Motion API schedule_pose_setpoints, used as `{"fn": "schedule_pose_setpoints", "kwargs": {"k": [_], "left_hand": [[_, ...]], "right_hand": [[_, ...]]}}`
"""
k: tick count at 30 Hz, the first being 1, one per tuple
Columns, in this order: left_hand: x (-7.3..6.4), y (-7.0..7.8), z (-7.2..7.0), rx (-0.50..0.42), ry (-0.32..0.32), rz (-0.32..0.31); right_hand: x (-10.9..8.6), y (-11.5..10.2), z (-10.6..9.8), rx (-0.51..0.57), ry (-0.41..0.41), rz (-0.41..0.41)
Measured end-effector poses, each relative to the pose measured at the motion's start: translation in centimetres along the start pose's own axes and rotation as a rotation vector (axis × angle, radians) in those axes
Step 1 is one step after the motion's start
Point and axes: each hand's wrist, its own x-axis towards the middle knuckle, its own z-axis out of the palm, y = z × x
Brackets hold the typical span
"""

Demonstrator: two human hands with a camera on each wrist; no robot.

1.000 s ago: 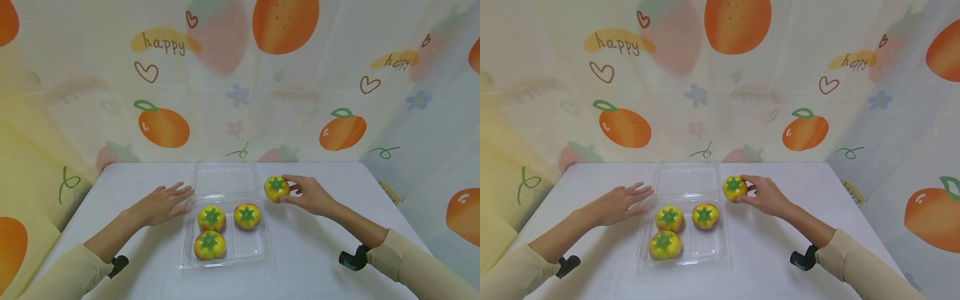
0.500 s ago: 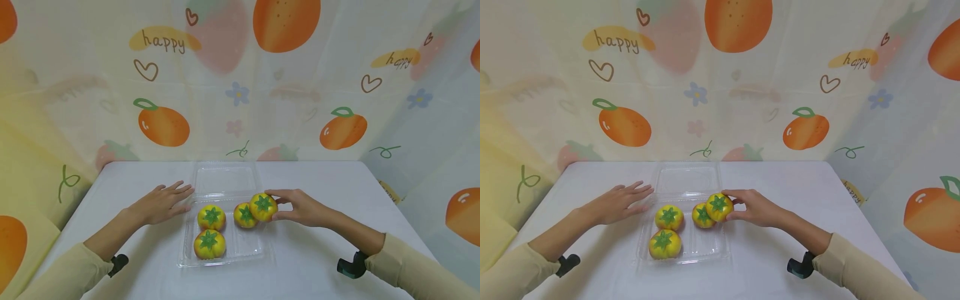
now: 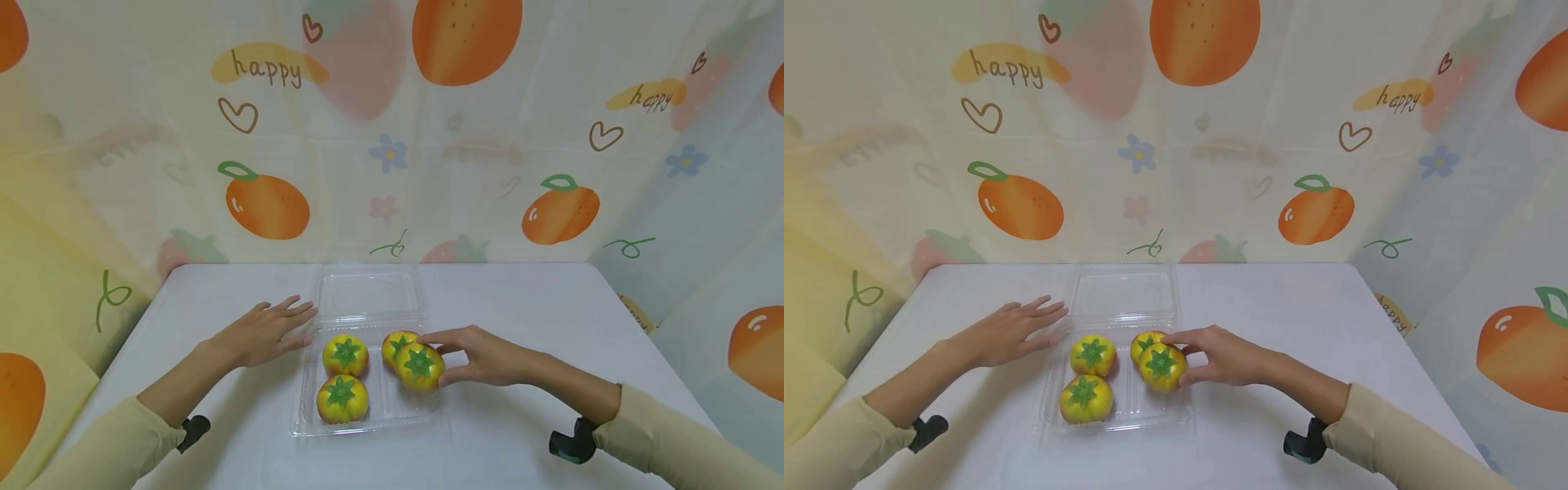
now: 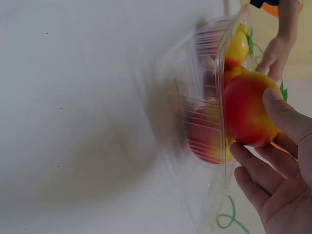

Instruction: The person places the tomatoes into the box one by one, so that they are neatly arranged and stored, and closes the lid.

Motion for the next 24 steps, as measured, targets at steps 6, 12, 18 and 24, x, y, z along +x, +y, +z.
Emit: {"fn": "schedule_pose_setpoints", "kwargs": {"k": [6,12,18,24], "left_hand": [[0.0,-0.2,0.1,-0.002,0.002,-0.002],[-0.1,-0.2,0.1,-0.010,-0.009,-0.004],[-0.1,-0.1,0.0,-0.013,-0.011,-0.006],[0.0,-0.4,0.4,-0.013,-0.013,-0.010]], "right_hand": [[0.5,0.0,0.4,-0.054,-0.068,-0.030],[1.0,0.0,0.7,-0.115,-0.106,-0.074],[1.5,-0.1,1.2,-0.171,-0.147,-0.046],[1.8,0.1,1.7,-0.170,-0.174,-0.019]]}}
